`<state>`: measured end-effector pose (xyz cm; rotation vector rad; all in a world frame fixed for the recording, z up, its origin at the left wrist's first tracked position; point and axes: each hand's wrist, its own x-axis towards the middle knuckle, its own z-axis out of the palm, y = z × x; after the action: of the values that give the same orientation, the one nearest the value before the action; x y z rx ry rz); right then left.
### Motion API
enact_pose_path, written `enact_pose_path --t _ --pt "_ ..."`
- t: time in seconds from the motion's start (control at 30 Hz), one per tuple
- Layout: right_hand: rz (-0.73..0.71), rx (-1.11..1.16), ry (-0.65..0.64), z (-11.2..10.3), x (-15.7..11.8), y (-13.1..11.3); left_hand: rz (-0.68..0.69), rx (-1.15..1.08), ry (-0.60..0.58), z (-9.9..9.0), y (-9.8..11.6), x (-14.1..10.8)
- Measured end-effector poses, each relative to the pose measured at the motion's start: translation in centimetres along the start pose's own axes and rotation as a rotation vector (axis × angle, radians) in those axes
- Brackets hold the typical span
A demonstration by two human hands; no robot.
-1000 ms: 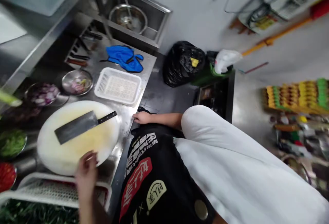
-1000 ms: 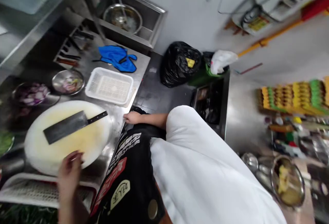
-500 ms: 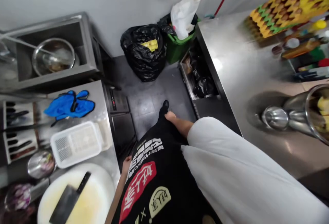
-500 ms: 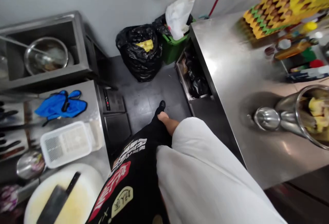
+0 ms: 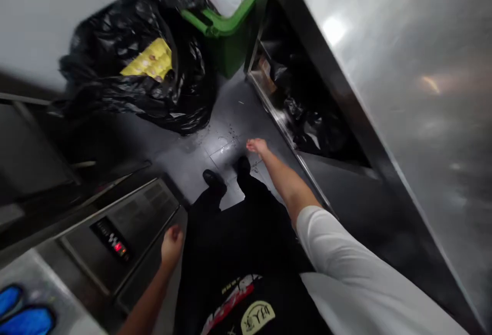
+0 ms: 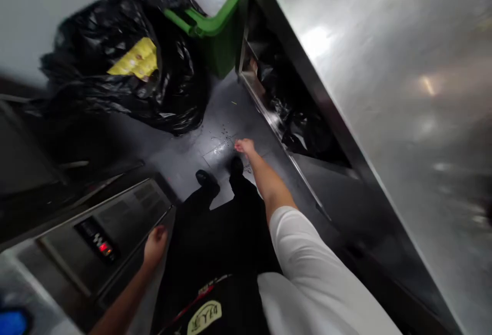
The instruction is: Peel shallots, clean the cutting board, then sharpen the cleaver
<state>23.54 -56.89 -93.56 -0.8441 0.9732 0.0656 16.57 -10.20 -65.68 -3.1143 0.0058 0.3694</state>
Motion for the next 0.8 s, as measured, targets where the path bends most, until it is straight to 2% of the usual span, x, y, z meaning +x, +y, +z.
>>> enact_pose_path --t 0.03,0.1,0.17,0.27,0.37,0.47,0.57,0.67,0.8 --pt "0.008 0.074 0.027 0.3 4.3 0.1 0.071 0.042 -0.001 1.3 0.9 4.5" --pt "0.043 0.268 0.104 0.7 13.1 0.6 0.295 0.126 -0.021 3.6 2.1 12.7" --pt "0.085 0.477 0.189 0.7 21.6 1.0 0.516 0.189 -0.023 5.1 2.3 19.4" --pt "0.058 0.864 0.305 -0.1 32.6 1.3 0.733 0.222 0.066 5.4 1.6 27.0" --pt "-0.077 1.127 0.360 -1.2 40.5 1.6 0.828 0.244 0.186 4.8 2.0 32.7" --pt "-0.208 1.273 0.355 -1.9 44.9 1.9 0.861 0.251 0.283 4.5 3.8 37.2" --pt "-0.238 1.406 0.370 -1.9 46.7 1.7 0.853 0.230 0.323 4.7 5.6 40.5" --pt "-0.179 1.428 0.419 -1.4 46.7 1.0 0.860 0.214 0.323 5.2 6.6 42.3" --pt "-0.095 1.325 0.470 0.3 44.9 0.9 0.897 0.207 0.317 5.6 7.1 42.9"
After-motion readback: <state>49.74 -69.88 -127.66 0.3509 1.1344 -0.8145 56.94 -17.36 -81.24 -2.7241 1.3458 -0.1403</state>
